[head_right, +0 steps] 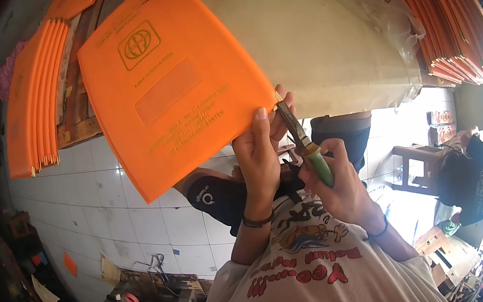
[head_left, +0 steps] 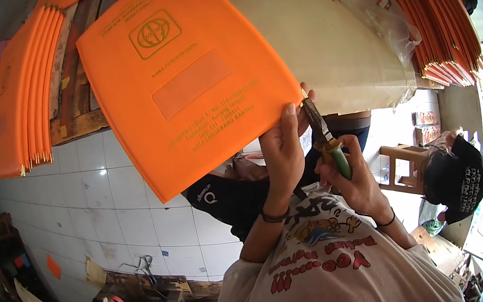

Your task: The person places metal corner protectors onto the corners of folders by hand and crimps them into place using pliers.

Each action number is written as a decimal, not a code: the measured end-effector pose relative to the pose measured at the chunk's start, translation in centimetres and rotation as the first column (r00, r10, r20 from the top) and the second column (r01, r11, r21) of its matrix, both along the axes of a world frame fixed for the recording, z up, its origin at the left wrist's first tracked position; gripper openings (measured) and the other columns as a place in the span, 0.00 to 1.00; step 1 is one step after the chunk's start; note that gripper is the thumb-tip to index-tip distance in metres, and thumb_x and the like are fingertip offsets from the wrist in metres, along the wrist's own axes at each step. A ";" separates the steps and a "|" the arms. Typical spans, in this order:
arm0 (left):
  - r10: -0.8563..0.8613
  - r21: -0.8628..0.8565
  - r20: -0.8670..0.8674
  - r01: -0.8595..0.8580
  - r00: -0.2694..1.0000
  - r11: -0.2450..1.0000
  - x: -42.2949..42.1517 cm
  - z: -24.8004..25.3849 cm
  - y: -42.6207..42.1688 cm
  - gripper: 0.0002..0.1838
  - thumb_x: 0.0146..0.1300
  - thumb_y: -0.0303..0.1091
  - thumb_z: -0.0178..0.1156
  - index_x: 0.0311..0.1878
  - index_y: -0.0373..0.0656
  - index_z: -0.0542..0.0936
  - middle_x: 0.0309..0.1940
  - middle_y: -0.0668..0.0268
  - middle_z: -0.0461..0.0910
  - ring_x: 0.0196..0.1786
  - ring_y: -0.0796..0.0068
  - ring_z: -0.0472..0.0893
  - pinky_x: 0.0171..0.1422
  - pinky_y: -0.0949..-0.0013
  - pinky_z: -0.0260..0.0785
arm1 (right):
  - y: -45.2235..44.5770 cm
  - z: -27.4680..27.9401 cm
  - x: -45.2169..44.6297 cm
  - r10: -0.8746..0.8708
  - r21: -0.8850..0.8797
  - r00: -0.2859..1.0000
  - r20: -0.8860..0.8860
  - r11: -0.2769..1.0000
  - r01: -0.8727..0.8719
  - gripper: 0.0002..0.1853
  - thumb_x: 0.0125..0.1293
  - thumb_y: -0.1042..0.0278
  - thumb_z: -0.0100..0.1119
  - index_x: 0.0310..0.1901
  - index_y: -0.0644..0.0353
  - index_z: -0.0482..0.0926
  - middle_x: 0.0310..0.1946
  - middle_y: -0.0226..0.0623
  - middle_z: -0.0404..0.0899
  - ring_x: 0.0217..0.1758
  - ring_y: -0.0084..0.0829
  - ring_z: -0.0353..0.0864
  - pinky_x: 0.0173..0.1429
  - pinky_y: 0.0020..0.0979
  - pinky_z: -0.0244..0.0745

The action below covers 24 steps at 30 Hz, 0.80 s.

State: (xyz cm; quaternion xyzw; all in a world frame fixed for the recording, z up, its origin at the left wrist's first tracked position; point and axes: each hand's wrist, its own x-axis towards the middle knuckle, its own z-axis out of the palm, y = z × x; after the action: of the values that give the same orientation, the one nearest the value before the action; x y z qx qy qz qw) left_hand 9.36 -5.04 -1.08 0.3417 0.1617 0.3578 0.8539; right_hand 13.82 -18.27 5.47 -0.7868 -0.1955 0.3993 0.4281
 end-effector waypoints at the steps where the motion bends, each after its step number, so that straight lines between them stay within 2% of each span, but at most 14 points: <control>1: 0.001 0.004 0.000 -0.001 1.000 1.000 0.0 0.0 0.0 0.23 0.80 0.37 0.41 0.65 0.24 0.67 0.64 0.42 0.72 0.64 0.51 0.77 0.67 0.59 0.76 | -0.3 -0.2 0.0 -0.014 0.043 0.999 -0.032 0.999 0.015 0.09 0.70 0.72 0.55 0.48 0.64 0.71 0.32 0.41 0.80 0.36 0.30 0.80 0.45 0.34 0.73; 4: 0.004 0.002 -0.003 -0.004 1.000 1.000 0.0 0.1 -0.1 0.23 0.80 0.37 0.42 0.65 0.24 0.67 0.63 0.42 0.72 0.64 0.51 0.77 0.67 0.60 0.76 | -0.8 -0.3 0.7 0.172 -0.001 0.985 -0.027 0.985 -0.172 0.11 0.66 0.76 0.55 0.50 0.66 0.73 0.37 0.40 0.80 0.41 0.29 0.80 0.50 0.32 0.74; 7: 0.009 -0.058 0.014 -0.008 1.000 0.998 0.0 0.4 0.0 0.21 0.79 0.34 0.42 0.63 0.23 0.69 0.61 0.44 0.74 0.63 0.54 0.78 0.67 0.61 0.75 | -0.5 0.2 0.2 0.112 0.057 0.989 -0.099 0.993 -0.107 0.15 0.64 0.78 0.54 0.53 0.67 0.74 0.43 0.40 0.81 0.44 0.29 0.80 0.54 0.31 0.74; 10: 0.011 -0.091 0.020 -0.009 1.000 0.996 0.0 0.5 0.0 0.20 0.79 0.32 0.43 0.62 0.23 0.69 0.61 0.45 0.74 0.62 0.55 0.79 0.68 0.62 0.75 | -0.4 1.4 0.5 0.105 -0.033 0.987 -0.120 0.993 -0.109 0.19 0.63 0.78 0.54 0.57 0.66 0.75 0.48 0.39 0.80 0.47 0.30 0.80 0.57 0.32 0.74; 14: -0.007 -0.026 -0.020 0.006 1.000 1.000 -0.1 0.4 0.0 0.24 0.80 0.37 0.42 0.65 0.24 0.67 0.62 0.43 0.73 0.63 0.52 0.78 0.67 0.59 0.75 | -0.1 2.0 0.7 0.155 -0.014 0.982 -0.112 0.987 -0.157 0.18 0.59 0.82 0.56 0.53 0.69 0.77 0.64 0.37 0.74 0.54 0.26 0.78 0.61 0.31 0.74; 15: -0.010 -0.030 -0.014 0.009 1.000 0.999 -0.1 0.3 0.0 0.24 0.80 0.37 0.42 0.65 0.23 0.67 0.62 0.43 0.73 0.63 0.52 0.78 0.68 0.59 0.75 | -0.1 2.0 0.7 0.170 0.002 0.981 -0.096 0.985 -0.170 0.22 0.59 0.82 0.56 0.57 0.69 0.76 0.65 0.39 0.74 0.59 0.29 0.77 0.66 0.33 0.71; 18: -0.016 -0.037 -0.010 0.016 1.000 0.999 -0.2 0.2 0.0 0.24 0.80 0.38 0.42 0.65 0.23 0.67 0.63 0.43 0.73 0.63 0.53 0.78 0.68 0.59 0.75 | -0.4 1.8 0.5 0.189 0.004 0.981 -0.034 0.982 -0.189 0.23 0.59 0.80 0.55 0.59 0.64 0.75 0.58 0.40 0.75 0.59 0.35 0.78 0.64 0.36 0.72; 24: -0.016 -0.048 -0.009 0.016 1.000 0.999 -0.2 0.2 -0.1 0.24 0.80 0.39 0.43 0.65 0.24 0.67 0.64 0.44 0.72 0.63 0.52 0.78 0.69 0.58 0.74 | -0.2 2.2 0.7 0.211 -0.057 0.976 -0.049 0.975 -0.214 0.23 0.58 0.80 0.55 0.58 0.65 0.76 0.58 0.40 0.75 0.62 0.36 0.77 0.66 0.36 0.71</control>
State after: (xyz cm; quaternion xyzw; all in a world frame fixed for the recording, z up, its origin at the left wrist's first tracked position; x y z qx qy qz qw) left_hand 9.15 -5.14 -0.92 0.3242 0.1717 0.3454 0.8638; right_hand 14.47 -18.51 7.71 -0.7656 -0.2570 0.4652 0.3627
